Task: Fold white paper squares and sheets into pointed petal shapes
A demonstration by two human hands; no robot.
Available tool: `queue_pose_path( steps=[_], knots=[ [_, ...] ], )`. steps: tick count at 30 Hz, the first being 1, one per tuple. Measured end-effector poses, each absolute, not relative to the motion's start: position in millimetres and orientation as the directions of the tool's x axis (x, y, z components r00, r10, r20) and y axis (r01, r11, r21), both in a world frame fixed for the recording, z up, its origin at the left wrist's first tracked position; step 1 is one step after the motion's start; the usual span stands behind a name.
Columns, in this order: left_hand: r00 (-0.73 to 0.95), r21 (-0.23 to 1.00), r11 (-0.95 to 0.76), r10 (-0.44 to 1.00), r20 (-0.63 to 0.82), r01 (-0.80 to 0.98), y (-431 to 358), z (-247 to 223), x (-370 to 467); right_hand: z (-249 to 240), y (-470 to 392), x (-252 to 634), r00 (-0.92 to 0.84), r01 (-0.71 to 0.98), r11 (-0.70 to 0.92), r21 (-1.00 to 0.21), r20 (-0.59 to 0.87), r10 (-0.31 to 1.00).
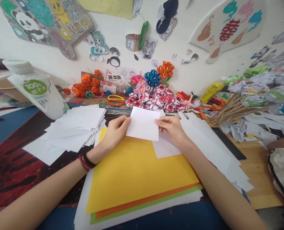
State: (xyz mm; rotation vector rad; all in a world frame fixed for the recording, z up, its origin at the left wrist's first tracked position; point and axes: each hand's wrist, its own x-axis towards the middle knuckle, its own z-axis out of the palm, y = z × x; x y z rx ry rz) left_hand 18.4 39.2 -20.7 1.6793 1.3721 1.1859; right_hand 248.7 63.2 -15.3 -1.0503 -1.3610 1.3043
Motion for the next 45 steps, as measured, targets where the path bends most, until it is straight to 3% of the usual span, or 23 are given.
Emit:
queue_pose_path(
  steps=[11, 18, 28, 35, 45],
  knots=[
    [0.079, 0.823, -0.29, 0.954, 0.29, 0.489, 34, -17, 19, -16, 63, 250, -0.289, -0.035, -0.068, -0.997, -0.056, 0.956],
    [0.047, 0.92, -0.216, 0.976, 0.212, 0.326, 42, -25, 18, -13, 61, 249, -0.288, -0.037, -0.076, -0.996, -0.062, 0.956],
    [0.066, 0.882, -0.289, 0.956, 0.285, 0.371, 40, -25, 16, -12, 60, 250, -0.317, -0.004, -0.048, -0.999, -0.044, 0.947],
    [0.044, 0.954, -0.22, 0.975, 0.216, 0.202, 44, -28, 16, -12, 62, 251, -0.303, 0.059, -0.005, -0.998, -0.023, 0.953],
    [0.064, 0.856, -0.305, 0.949, 0.308, 0.418, 39, -22, 16, -11, 62, 252, -0.33, 0.083, 0.005, -0.997, -0.023, 0.944]
  ],
)
